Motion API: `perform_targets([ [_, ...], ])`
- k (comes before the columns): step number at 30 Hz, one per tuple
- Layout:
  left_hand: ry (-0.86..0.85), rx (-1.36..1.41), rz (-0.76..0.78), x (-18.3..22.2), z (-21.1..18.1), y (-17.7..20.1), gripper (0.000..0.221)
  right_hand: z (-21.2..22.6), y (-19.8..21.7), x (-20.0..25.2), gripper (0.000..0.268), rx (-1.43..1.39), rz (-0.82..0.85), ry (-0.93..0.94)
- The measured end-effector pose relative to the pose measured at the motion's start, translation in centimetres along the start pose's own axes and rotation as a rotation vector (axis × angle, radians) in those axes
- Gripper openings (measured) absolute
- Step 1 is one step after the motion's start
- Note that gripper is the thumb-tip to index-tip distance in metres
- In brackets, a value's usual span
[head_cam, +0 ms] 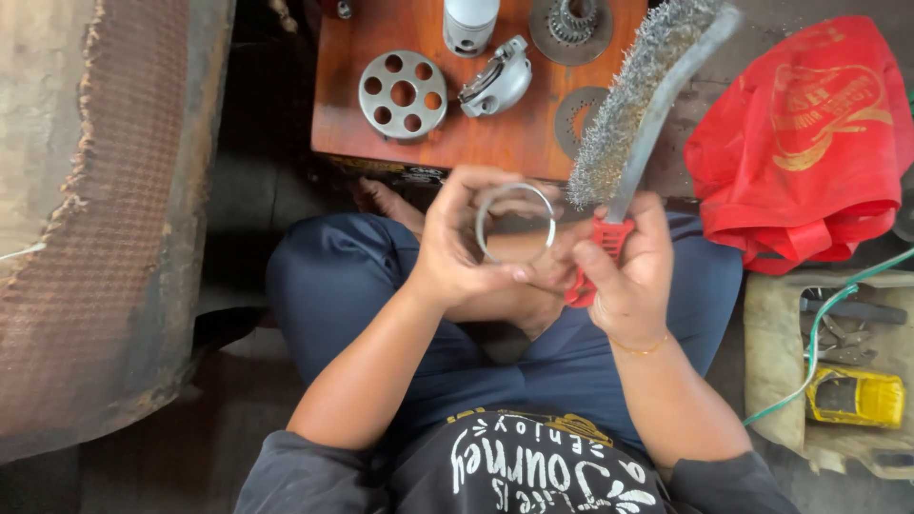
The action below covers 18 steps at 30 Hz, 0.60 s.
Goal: Cleaning a metal ring using a wire brush to remove rust or debris on a workshop floor.
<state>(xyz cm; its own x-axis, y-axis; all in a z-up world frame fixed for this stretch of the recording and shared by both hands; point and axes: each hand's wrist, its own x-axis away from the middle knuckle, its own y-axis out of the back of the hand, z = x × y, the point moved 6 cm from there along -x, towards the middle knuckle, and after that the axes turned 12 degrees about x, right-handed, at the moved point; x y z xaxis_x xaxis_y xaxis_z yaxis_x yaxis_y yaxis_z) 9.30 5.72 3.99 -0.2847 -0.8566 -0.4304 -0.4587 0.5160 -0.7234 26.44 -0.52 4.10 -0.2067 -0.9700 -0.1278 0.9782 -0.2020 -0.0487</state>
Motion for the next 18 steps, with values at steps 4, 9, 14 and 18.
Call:
perform_targets([
  [4,0.017,0.125,0.01,-0.6,-0.9,2.1,0.086,1.4,-0.7,0.7,0.046,0.247,0.015,0.098],
  [9,-0.034,0.217,-0.253,-0.3,-0.1,4.2,0.067,2.6,-4.0,0.3,0.028,0.917,0.068,0.424],
  [14,0.035,0.133,-0.442,-0.2,-0.8,6.2,0.066,0.7,-5.6,0.5,0.024,0.803,0.127,0.38],
  [18,0.102,0.325,-0.381,-0.1,-1.5,5.7,0.04,0.3,-6.6,1.3,0.019,0.59,0.212,0.156],
])
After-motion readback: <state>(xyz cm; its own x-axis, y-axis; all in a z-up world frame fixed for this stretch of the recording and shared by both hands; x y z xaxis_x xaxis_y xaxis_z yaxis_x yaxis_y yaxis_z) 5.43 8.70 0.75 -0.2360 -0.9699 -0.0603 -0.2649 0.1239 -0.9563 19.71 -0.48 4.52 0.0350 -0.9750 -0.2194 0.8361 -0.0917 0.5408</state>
